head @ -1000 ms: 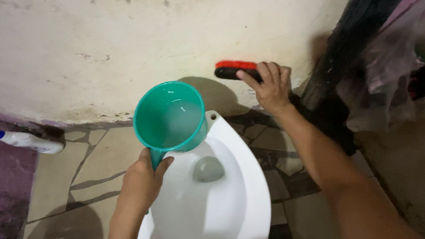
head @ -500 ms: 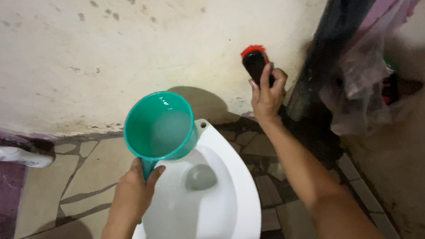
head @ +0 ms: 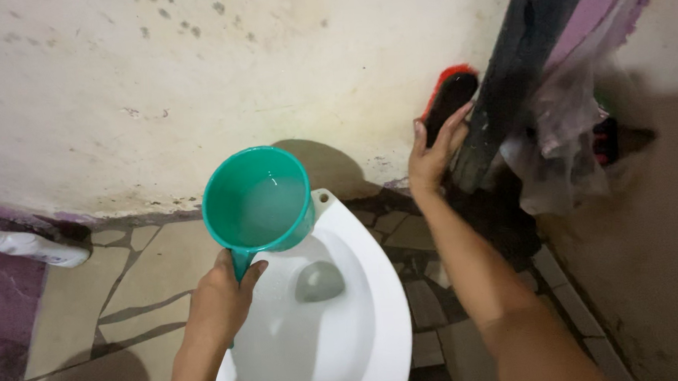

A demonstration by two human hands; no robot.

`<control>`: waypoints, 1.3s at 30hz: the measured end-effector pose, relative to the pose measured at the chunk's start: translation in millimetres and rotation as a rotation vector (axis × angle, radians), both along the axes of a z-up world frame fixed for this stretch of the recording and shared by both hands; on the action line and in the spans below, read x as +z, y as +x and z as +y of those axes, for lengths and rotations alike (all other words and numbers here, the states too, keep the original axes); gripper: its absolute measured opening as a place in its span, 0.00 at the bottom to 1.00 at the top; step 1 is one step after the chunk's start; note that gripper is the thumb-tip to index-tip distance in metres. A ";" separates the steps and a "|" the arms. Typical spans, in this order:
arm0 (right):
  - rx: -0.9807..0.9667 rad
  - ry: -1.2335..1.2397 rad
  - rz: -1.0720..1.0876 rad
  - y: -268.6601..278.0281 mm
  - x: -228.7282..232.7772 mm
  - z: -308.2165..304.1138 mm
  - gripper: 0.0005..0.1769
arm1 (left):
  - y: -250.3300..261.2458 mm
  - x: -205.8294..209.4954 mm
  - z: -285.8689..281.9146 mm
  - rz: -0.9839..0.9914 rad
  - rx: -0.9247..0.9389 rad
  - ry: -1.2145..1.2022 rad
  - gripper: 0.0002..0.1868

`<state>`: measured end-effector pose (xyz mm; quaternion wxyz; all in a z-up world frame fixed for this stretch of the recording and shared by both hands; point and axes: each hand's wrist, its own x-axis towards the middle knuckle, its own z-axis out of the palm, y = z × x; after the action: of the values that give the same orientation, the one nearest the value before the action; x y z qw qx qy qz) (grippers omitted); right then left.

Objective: The person scrubs a stained wall and tiled floor in a bathroom using a brush and water from a small green bucket.

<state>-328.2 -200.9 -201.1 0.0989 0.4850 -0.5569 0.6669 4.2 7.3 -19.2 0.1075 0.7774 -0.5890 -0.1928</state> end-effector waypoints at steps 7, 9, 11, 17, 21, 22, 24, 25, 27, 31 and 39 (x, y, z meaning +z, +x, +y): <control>0.144 0.341 -0.193 8.1 -79.9 54.5 0.52 | 1.8 -7.0 -1.4 0.049 -0.021 -0.073 0.25; 0.157 0.320 -0.161 5.1 -61.6 52.7 0.52 | 0.1 -8.8 -0.8 0.036 0.013 -0.030 0.26; 0.036 0.074 0.148 4.4 -16.9 28.7 0.50 | -1.7 -10.5 -2.5 0.041 0.000 -0.047 0.27; -0.040 0.068 0.632 26.1 70.4 3.2 0.42 | -1.0 -1.0 -8.4 0.082 -0.043 -0.102 0.31; 0.120 0.069 1.472 22.3 61.6 14.8 0.36 | 2.7 10.6 -17.7 0.199 0.058 0.120 0.25; 0.255 0.013 1.576 25.0 62.2 13.2 0.34 | 3.7 11.2 -17.8 0.202 0.076 0.118 0.25; 0.288 -0.043 1.516 36.4 74.3 4.8 0.28 | 5.9 9.1 -18.2 0.310 0.089 0.127 0.25; 0.307 -0.084 1.453 42.5 85.3 0.4 0.23 | 7.8 7.2 -18.0 0.316 0.107 0.124 0.25; 0.263 -0.103 1.429 62.8 113.4 -12.5 0.30 | 18.1 5.7 -15.9 0.256 0.070 0.071 0.25; 0.209 -0.139 1.377 101.5 147.7 -28.6 0.35 | 62.3 20.1 -6.0 0.375 0.199 0.137 0.20; 0.491 -0.226 1.822 172.0 151.6 -40.8 0.31 | 135.5 19.7 36.8 0.566 0.509 -0.023 0.24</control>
<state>-156.3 -241.6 -49.5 0.3987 0.9097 -0.0803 0.0844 139.7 44.1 0.5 0.3190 0.8136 -0.3262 -0.3603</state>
